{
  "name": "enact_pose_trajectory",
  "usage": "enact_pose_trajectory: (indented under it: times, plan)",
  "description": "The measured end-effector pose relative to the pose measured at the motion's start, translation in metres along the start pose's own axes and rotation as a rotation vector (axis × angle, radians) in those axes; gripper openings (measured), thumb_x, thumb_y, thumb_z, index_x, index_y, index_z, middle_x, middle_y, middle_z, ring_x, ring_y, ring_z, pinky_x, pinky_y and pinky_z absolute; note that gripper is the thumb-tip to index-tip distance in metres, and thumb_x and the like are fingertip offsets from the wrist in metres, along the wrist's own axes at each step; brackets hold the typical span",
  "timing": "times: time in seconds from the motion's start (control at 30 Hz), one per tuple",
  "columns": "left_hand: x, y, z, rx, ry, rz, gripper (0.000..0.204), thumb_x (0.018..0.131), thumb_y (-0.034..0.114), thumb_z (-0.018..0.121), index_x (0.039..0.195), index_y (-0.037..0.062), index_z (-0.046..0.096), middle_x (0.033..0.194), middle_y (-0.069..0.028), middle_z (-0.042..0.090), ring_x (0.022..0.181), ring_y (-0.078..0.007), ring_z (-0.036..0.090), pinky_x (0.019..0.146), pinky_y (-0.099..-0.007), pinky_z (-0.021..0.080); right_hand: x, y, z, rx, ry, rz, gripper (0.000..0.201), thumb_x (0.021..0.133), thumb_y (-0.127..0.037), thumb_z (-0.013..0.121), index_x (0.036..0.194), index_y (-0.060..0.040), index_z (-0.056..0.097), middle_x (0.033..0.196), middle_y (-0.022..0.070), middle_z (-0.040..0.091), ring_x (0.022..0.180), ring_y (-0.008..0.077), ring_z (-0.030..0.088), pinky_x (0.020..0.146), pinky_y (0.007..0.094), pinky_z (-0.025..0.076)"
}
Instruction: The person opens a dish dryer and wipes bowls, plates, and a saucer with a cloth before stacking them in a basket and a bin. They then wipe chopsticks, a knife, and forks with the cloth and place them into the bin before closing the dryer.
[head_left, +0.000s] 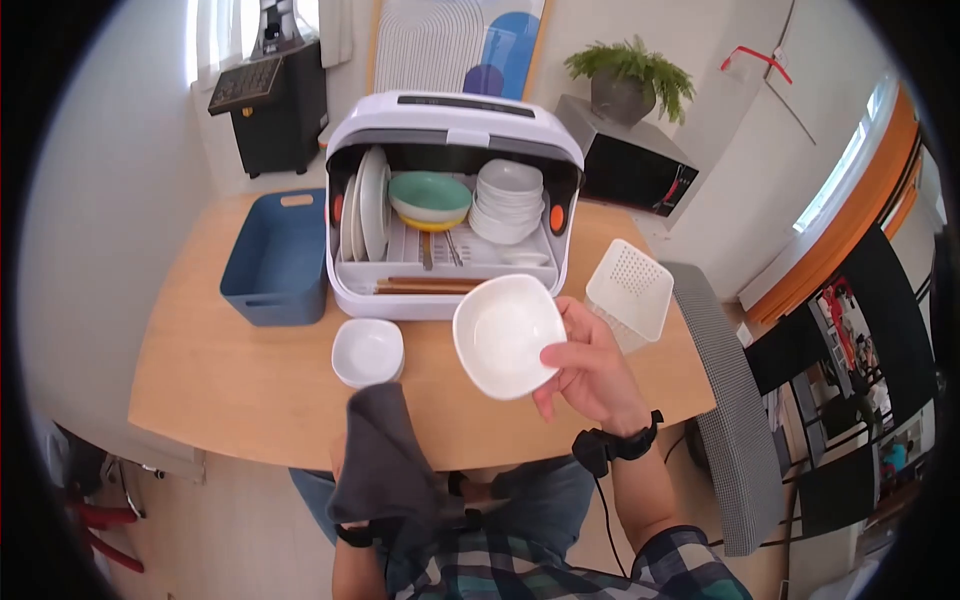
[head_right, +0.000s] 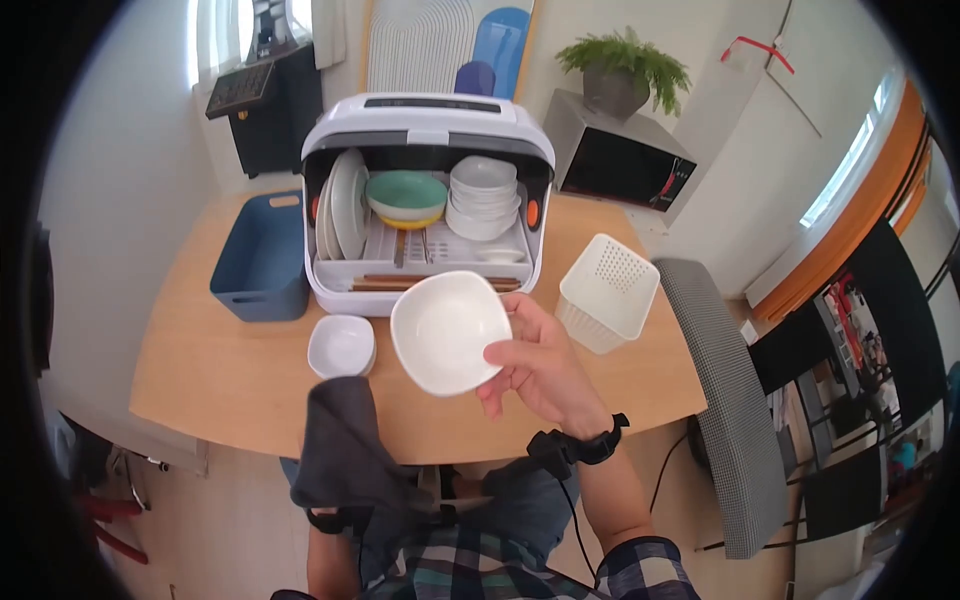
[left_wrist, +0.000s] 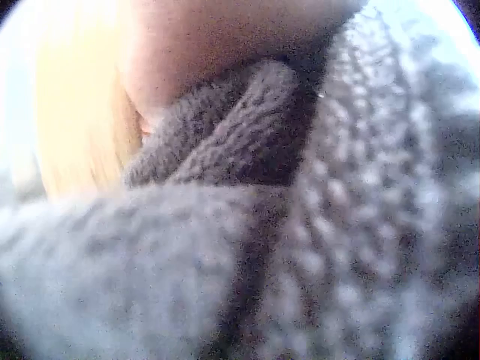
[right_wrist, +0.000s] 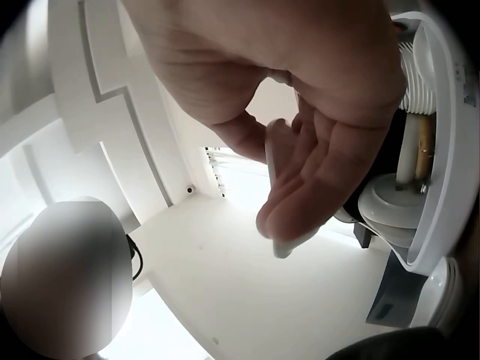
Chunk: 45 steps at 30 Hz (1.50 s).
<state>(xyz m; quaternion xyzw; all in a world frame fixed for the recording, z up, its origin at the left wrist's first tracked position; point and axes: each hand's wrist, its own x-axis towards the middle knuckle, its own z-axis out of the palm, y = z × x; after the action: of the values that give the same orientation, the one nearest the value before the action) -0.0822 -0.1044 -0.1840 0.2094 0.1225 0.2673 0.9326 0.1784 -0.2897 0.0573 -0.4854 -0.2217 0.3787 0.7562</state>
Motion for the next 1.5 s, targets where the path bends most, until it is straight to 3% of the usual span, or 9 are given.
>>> enact_pose_trajectory:
  times: [0.1, 0.27, 0.47, 0.57, 0.8, 0.93, 1.03, 1.3, 1.5]
  plan:
    - [0.003, -0.014, -0.031, -0.187, 0.192, -0.042, 0.062, 0.108, 0.045, 0.038, 0.153, 0.0024, 0.034, 0.149, -0.0166, 0.049, 0.131, -0.0273, 0.054, 0.109, -0.041, 0.047, -0.035, 0.013, 0.001, -0.047, -0.211, 0.257, 0.056, 0.092, -0.001, 0.054, 0.146, 0.0057, 0.044, 0.082, 0.0175, 0.071, 0.053, 0.0233, 0.067, 0.047, 0.0334, 0.057]
    - [0.029, -0.027, 0.075, -0.038, -0.074, -0.008, 0.063, 0.102, 0.037, 0.05, 0.15, -0.0006, 0.035, 0.145, -0.0188, 0.053, 0.127, -0.0287, 0.057, 0.107, -0.0411, 0.049, -0.064, 0.014, 0.014, -0.335, -0.228, 0.268, 0.045, 0.094, -0.005, 0.057, 0.138, 0.0024, 0.057, 0.079, 0.0104, 0.072, 0.055, 0.0137, 0.066, 0.05, 0.0248, 0.053]
    - [0.027, -0.029, 0.141, 0.135, -0.446, -0.006, 0.066, 0.095, 0.027, 0.063, 0.148, -0.0042, 0.037, 0.139, -0.0215, 0.057, 0.122, -0.0304, 0.062, 0.103, -0.0412, 0.052, -0.07, 0.043, 0.007, -1.187, 0.11, -0.539, 0.027, 0.089, -0.005, 0.058, 0.112, 0.0023, 0.069, 0.065, 0.016, 0.063, 0.05, 0.0294, 0.061, 0.05, 0.0385, 0.047]
    - [0.01, -0.032, 0.174, 0.528, -0.191, 0.034, 0.047, 0.082, 0.007, 0.076, 0.125, -0.004, 0.06, 0.112, -0.0123, 0.071, 0.098, -0.0206, 0.07, 0.086, -0.0328, 0.056, -0.069, 0.049, 0.007, -1.309, 0.068, -0.649, 0.027, 0.085, -0.004, 0.063, 0.111, 0.0016, 0.067, 0.061, 0.0136, 0.062, 0.052, 0.0319, 0.062, 0.049, 0.0406, 0.046]
    - [0.028, -0.002, 0.2, 1.528, -0.309, 0.239, 0.028, 0.091, 0.017, 0.075, 0.107, -0.0041, 0.068, 0.084, -0.0147, 0.073, 0.076, -0.0303, 0.07, 0.07, -0.0358, 0.054, -0.07, 0.04, 0.009, -1.47, -0.106, -0.497, 0.029, 0.085, 0.0, 0.062, 0.113, -0.0032, 0.062, 0.064, 0.0152, 0.064, 0.057, 0.0345, 0.065, 0.051, 0.041, 0.049]
    - [0.039, -0.004, 0.204, 1.801, -0.433, 0.69, 0.03, 0.095, 0.022, 0.07, 0.108, -0.0045, 0.063, 0.1, -0.0212, 0.065, 0.081, -0.0395, 0.064, 0.069, -0.042, 0.053, -0.066, 0.05, 0.006, -1.455, -0.046, -0.524, 0.031, 0.08, -0.001, 0.062, 0.111, -0.0013, 0.064, 0.062, 0.0177, 0.063, 0.056, 0.0365, 0.065, 0.052, 0.0445, 0.049]
    - [0.033, 0.005, 0.209, 1.851, -0.581, 0.693, 0.033, 0.099, 0.023, 0.064, 0.118, -0.0047, 0.059, 0.106, -0.0203, 0.06, 0.09, -0.0367, 0.063, 0.078, -0.0402, 0.052, -0.062, 0.054, 0.003, -1.391, -0.049, -0.456, 0.028, 0.08, 0.0, 0.06, 0.107, -0.0023, 0.067, 0.062, 0.0197, 0.062, 0.058, 0.0388, 0.065, 0.054, 0.0463, 0.05]
    - [0.047, -0.017, 0.202, 0.848, -0.071, 0.377, 0.043, 0.107, 0.029, 0.05, 0.138, -0.0006, 0.05, 0.128, -0.0112, 0.061, 0.114, -0.017, 0.057, 0.103, -0.0323, 0.042, -0.055, 0.063, -0.005, -1.059, -0.06, -0.294, 0.028, 0.088, -0.006, 0.059, 0.114, -0.0064, 0.071, 0.079, 0.0217, 0.069, 0.067, 0.0351, 0.069, 0.062, 0.038, 0.053]
    - [0.028, -0.021, 0.164, 0.619, -0.141, 0.164, 0.034, 0.101, 0.011, 0.059, 0.132, -0.001, 0.052, 0.129, -0.0122, 0.061, 0.119, -0.0177, 0.059, 0.101, -0.0334, 0.047, -0.054, 0.065, -0.003, -0.925, 0.092, -0.26, 0.03, 0.085, -0.007, 0.057, 0.111, -0.004, 0.07, 0.075, 0.0231, 0.066, 0.067, 0.0411, 0.065, 0.062, 0.0453, 0.051]
